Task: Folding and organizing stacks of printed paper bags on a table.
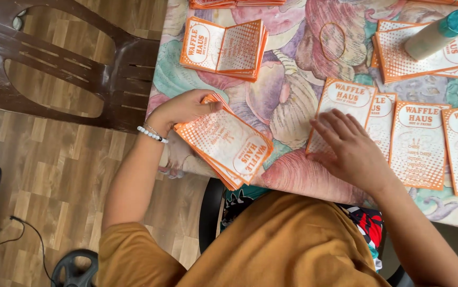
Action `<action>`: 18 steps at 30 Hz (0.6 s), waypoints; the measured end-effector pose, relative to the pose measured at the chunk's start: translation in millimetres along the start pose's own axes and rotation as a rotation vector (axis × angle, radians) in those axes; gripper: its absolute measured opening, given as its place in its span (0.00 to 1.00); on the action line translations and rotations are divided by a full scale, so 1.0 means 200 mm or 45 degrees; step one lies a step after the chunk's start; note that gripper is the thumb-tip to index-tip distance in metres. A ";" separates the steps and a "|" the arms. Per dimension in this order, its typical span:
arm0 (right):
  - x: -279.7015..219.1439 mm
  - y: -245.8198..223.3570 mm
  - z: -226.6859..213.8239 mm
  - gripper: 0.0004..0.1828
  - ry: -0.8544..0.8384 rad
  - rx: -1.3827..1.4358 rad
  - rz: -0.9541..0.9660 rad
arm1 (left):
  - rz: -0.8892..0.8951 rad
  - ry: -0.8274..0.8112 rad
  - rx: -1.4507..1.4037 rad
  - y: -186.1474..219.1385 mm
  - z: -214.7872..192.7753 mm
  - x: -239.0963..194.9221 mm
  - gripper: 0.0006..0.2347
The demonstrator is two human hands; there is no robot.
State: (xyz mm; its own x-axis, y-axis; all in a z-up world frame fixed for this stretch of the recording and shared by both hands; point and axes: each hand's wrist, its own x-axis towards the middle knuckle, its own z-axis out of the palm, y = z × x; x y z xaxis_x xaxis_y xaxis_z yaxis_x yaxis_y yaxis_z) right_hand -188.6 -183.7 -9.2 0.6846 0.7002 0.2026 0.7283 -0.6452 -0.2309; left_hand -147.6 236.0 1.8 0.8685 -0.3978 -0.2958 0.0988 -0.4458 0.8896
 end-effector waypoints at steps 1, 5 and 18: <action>-0.01 0.01 0.00 0.44 0.033 -0.045 0.026 | -0.002 0.014 -0.015 -0.03 -0.01 0.01 0.13; -0.03 -0.02 -0.04 0.47 0.008 -0.061 0.138 | -0.010 0.062 0.099 -0.03 -0.11 0.00 0.15; -0.49 0.23 -0.23 0.35 0.263 0.234 0.520 | -0.162 0.042 0.795 0.23 -0.06 0.03 0.30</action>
State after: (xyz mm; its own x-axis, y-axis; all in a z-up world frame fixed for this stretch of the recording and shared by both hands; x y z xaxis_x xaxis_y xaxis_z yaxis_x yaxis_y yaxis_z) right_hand -221.3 -295.9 3.4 0.9185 0.3140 0.2403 0.3941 -0.7768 -0.4912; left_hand -131.2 223.0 45.8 0.8841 -0.2907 -0.3659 -0.0911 -0.8752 0.4751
